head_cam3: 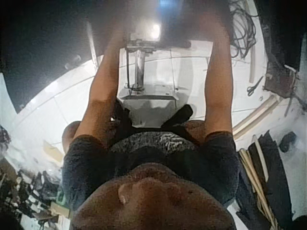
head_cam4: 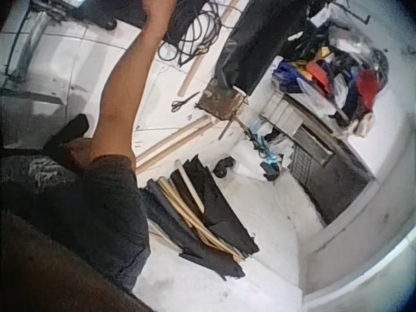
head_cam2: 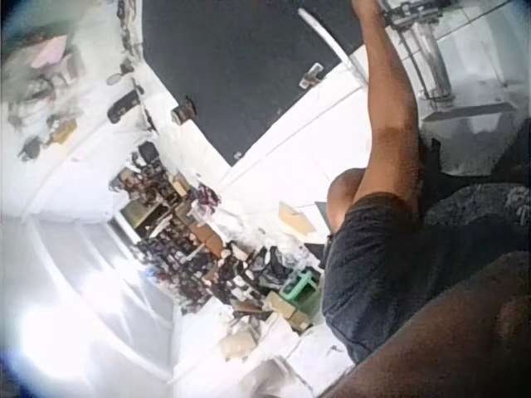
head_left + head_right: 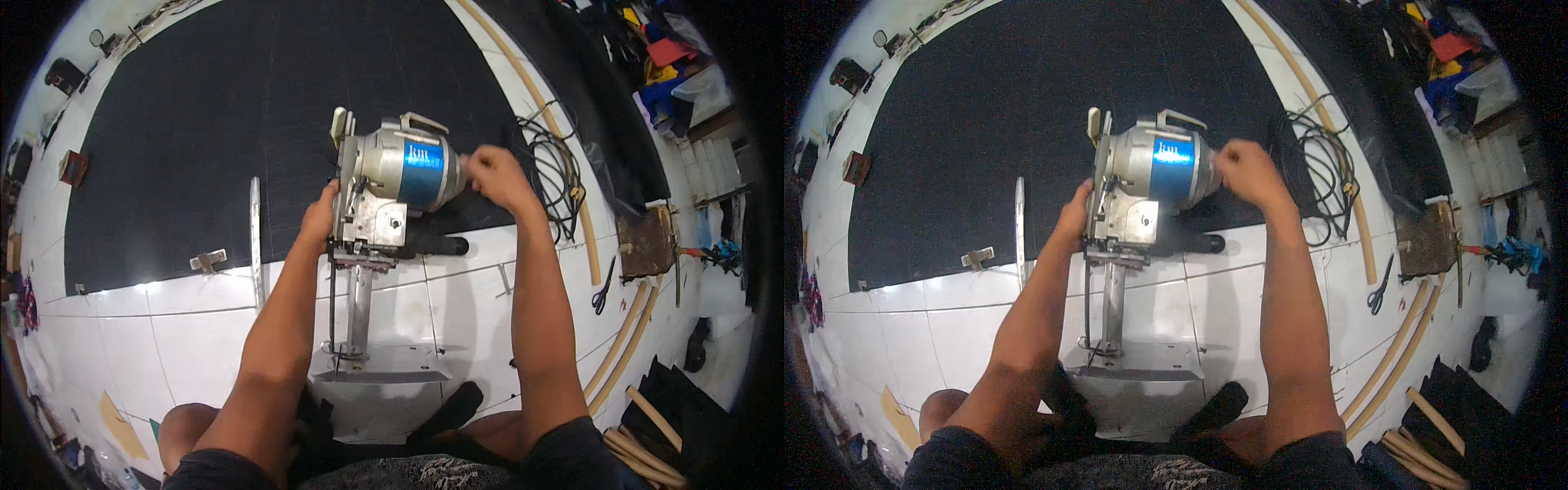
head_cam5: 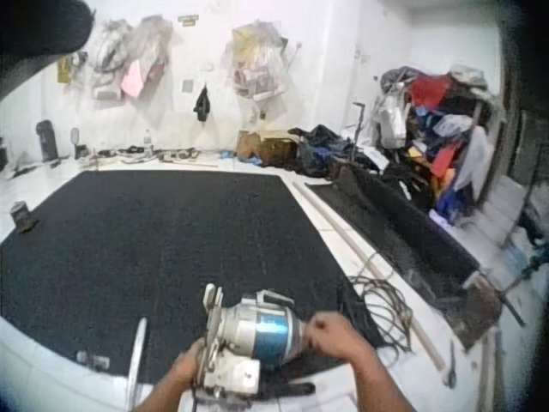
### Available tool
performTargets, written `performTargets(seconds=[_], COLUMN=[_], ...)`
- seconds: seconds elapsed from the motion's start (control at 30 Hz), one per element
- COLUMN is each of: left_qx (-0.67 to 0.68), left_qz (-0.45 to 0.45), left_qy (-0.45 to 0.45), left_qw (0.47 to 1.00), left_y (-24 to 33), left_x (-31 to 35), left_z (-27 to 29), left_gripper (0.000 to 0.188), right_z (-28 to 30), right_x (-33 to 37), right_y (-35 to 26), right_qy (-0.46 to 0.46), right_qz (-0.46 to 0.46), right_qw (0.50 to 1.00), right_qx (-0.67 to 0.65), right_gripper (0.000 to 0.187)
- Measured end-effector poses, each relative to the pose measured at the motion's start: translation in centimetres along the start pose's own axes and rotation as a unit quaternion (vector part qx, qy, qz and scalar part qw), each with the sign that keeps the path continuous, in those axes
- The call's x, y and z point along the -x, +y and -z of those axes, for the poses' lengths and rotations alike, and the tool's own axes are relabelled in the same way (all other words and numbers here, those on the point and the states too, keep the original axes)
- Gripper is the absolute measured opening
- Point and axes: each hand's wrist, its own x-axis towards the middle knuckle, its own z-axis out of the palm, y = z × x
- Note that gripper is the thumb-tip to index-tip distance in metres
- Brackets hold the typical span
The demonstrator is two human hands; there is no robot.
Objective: The person assembles components onto a fabric cutting machine by hand, using a wrench to tighten bolts, and then plugs the machine's power cord into a wall outlet.
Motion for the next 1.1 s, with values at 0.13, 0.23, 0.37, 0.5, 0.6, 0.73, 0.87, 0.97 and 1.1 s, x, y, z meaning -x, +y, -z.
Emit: performTargets(seconds=[0.13,0.23,0.37,0.5,0.6,0.73,0.87,0.97,1.1], left_qx=[-0.048,-0.146,-0.139,-0.128,-0.142,-0.154,-0.157,-0.144,-0.104], left_qz=[-0.012,-0.036,-0.045,-0.038,-0.042,-0.053,-0.074,-0.108,-0.136], left_qy=[0.018,0.03,0.044,0.056,0.062,0.067,0.066,0.09,0.066], left_qw=[0.999,0.988,0.988,0.989,0.987,0.984,0.983,0.98,0.983], left_y=[-0.5,0.0,-0.8,-0.4,0.5,0.5,0.6,-0.2,-1.2], left_x=[-1.5,-0.3,-0.8,0.1,0.9,0.6,1.0,0.0,2.1], left_z=[0.6,-0.2,-0.2,0.7,-0.3,0.4,-0.2,0.5,0.4], left_gripper=[0.092,0.092,0.09,0.088,0.09,0.091,0.09,0.087,0.082], right_z=[-1.5,-3.4,-5.9,-7.9,-7.0,-8.2,-6.8,-7.5,-6.2], right_x=[-7.2,-11.8,-16.1,-17.0,-18.2,-19.0,-18.8,-18.0,-14.9], right_y=[-2.2,-1.5,-0.7,-2.1,-0.6,-0.8,0.2,-1.0,-0.2], right_qy=[0.056,-0.008,-0.119,-0.161,-0.167,-0.148,-0.135,-0.113,-0.088], right_qz=[-0.021,-0.013,-0.082,-0.105,-0.161,-0.092,-0.07,-0.027,-0.151], right_qw=[0.998,0.982,0.967,0.961,0.96,0.964,0.956,0.961,0.974], right_qx=[-0.001,0.188,0.21,0.2,0.154,0.201,0.249,0.251,0.144], right_gripper=[0.041,0.058,0.08,0.08,0.073,0.071,0.071,0.07,0.068])
